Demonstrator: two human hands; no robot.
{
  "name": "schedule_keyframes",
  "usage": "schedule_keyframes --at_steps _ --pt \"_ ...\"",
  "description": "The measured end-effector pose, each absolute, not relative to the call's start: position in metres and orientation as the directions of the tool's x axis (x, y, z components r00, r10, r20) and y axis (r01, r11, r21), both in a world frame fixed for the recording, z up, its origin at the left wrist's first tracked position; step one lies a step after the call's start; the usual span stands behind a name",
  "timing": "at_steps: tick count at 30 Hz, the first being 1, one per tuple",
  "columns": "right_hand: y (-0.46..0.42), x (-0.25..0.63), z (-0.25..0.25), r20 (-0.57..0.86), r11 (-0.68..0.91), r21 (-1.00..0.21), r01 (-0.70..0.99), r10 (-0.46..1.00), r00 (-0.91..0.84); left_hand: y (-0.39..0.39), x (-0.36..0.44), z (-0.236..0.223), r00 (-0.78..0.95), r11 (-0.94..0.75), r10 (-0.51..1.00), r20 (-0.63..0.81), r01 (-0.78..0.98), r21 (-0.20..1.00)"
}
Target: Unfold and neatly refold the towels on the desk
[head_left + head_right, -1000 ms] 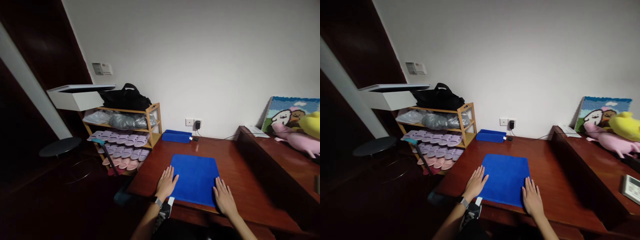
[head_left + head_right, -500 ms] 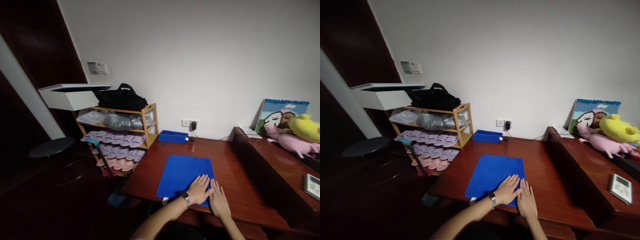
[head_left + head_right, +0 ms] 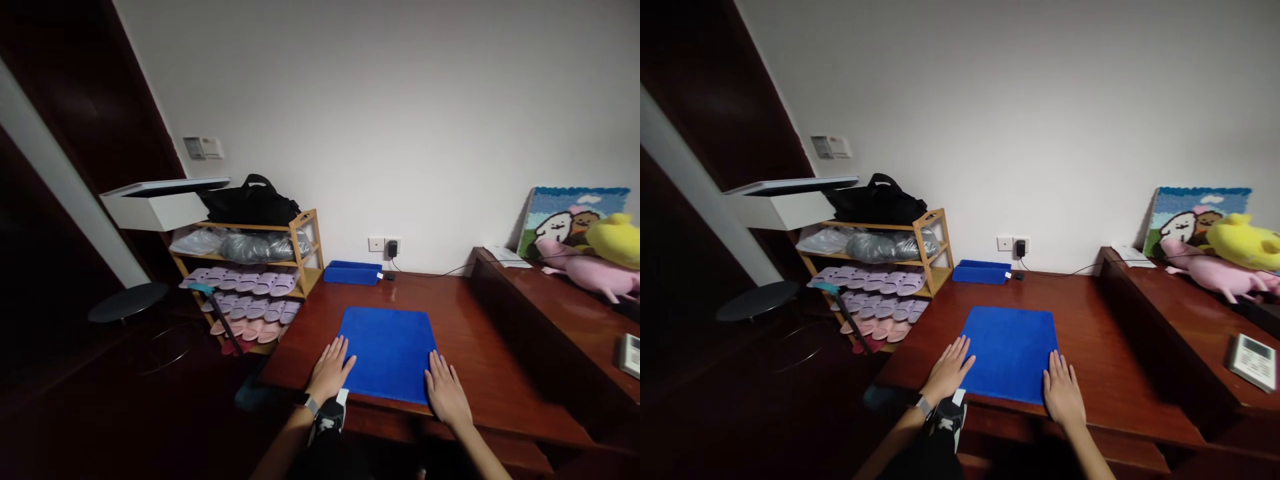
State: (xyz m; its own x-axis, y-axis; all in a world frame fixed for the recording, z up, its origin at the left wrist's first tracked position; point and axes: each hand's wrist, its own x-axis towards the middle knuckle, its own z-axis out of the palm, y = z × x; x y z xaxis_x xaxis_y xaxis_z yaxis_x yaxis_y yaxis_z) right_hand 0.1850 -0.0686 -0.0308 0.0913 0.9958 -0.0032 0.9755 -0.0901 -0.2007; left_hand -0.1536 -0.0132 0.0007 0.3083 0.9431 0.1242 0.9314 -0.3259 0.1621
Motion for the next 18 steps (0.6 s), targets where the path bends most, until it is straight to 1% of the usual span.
schedule_keyframes --at_steps 6,10,14,18 --pt "-0.072 0.181 -0.024 -0.001 -0.099 -0.182 0.978 0.995 0.100 -0.011 -0.160 -0.012 0.295 -0.325 0.937 0.189 0.933 0.152" --pt "-0.073 0.182 -0.022 0.014 -0.097 -0.186 0.978 0.995 0.101 -0.011 -0.160 -0.013 0.294 -0.325 0.936 0.195 0.933 0.157" --pt "-0.073 0.181 -0.020 0.000 -0.076 -0.171 0.982 0.997 0.077 -0.011 -0.162 -0.011 0.312 -0.335 0.937 0.160 0.931 0.147" --pt "-0.073 0.181 -0.018 0.006 -0.065 -0.202 0.977 0.998 0.068 -0.008 -0.164 -0.002 0.331 -0.339 0.940 0.085 0.935 0.107"
